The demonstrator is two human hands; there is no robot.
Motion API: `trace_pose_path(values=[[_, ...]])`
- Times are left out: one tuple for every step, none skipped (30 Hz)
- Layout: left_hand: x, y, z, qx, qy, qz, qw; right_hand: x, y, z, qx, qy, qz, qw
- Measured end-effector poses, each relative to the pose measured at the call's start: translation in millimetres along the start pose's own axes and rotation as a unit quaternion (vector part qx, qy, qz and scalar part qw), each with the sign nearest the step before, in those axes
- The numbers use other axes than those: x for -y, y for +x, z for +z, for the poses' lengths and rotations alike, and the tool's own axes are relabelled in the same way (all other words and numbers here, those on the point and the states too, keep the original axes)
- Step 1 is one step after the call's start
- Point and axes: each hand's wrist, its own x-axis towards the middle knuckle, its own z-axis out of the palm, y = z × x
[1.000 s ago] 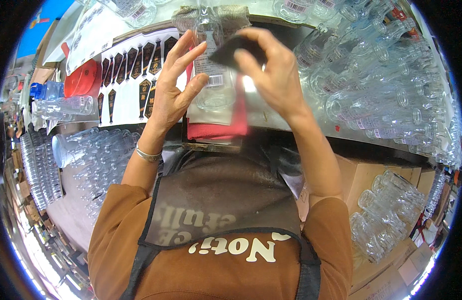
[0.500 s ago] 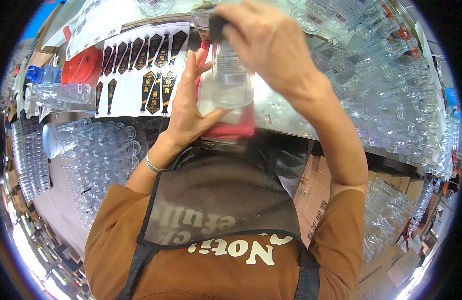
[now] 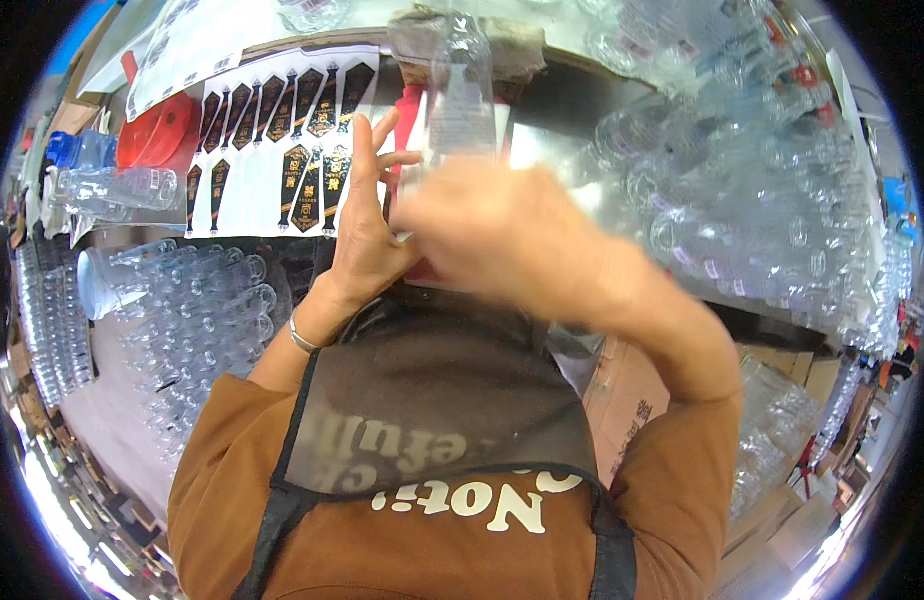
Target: The person repeatedly picks up clear plastic bottles, applies a black label to each bottle, and places the labeled bottles on a nearby surface. The process is performed one at a time in a repetitive sequence.
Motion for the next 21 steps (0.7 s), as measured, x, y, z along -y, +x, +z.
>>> trace_pose_path(values=[[-2,-1,-2,0.006,0.009,0.007,1.0,-17,5,-3,-0.022,-0.033,0.011,0.999],[-2,0,0,0.013,-0.003,0.002,1.0,-41,10,-5,-0.114,-0.018,0.1,0.988],[-2,1,0,0.018,-0.002,-0.002,1.0,-54,22,-17,-0.158,-0.039,0.191,0.968],[-3,1,-1,0.022,0.0,-0.006,1.0,-60,19,-18,-0.192,-0.085,0.129,0.969],[-5,1,-2,0.027,0.001,-0.01,1.0,-66,13,-16,-0.224,-0.131,0.066,0.963],[-5,1,-2,0.026,-0.011,-0.013,1.0,-54,3,-3,-0.16,-0.091,0.02,0.983],[-4,0,-1,0.027,-0.02,-0.02,0.999,-30,-8,10,-0.094,-0.049,-0.027,0.994],[-3,0,0,0.028,-0.03,-0.027,0.999,-11,-14,15,-0.065,0.042,-0.037,0.996],[-4,-4,-1,0.029,-0.038,-0.037,0.998,-3,-13,3,-0.001,0.101,0.004,0.995],[-3,-1,-1,0.027,-0.028,-0.015,0.999,-19,-11,2,-0.08,0.066,0.043,0.994],[-1,-2,1,0.04,-0.037,-0.02,0.998,-43,-7,2,-0.159,0.029,0.082,0.984],[-1,-3,-1,0.044,-0.034,-0.03,0.998,-55,1,-10,-0.215,0.124,0.189,0.95],[-1,-2,-2,0.047,-0.032,-0.039,0.998,-73,-4,-13,-0.254,0.042,0.176,0.95],[-2,-1,-3,0.047,-0.035,-0.032,0.998,-73,-16,-5,-0.242,0.064,0.13,0.959],[1,-2,-3,0.048,-0.038,-0.029,0.998,-67,-29,8,-0.228,0.089,0.084,0.966],[3,-3,-3,0.048,-0.044,-0.029,0.997,-50,-41,14,-0.189,0.112,0.023,0.975],[5,-2,-3,0.05,-0.048,-0.034,0.997,-27,-52,20,-0.149,0.157,0.036,0.975],[3,-3,-4,0.055,-0.052,-0.039,0.996,-16,-59,19,-0.13,0.182,0.04,0.974],[2,-3,-5,0.06,-0.057,-0.044,0.996,-10,-63,17,-0.111,0.206,0.043,0.971],[0,-2,-3,0.053,-0.06,-0.046,0.996,-13,-63,14,-0.122,0.218,0.132,0.959],[-2,-1,-4,0.057,-0.057,-0.045,0.996,-31,-56,8,-0.152,0.17,0.157,0.961]])
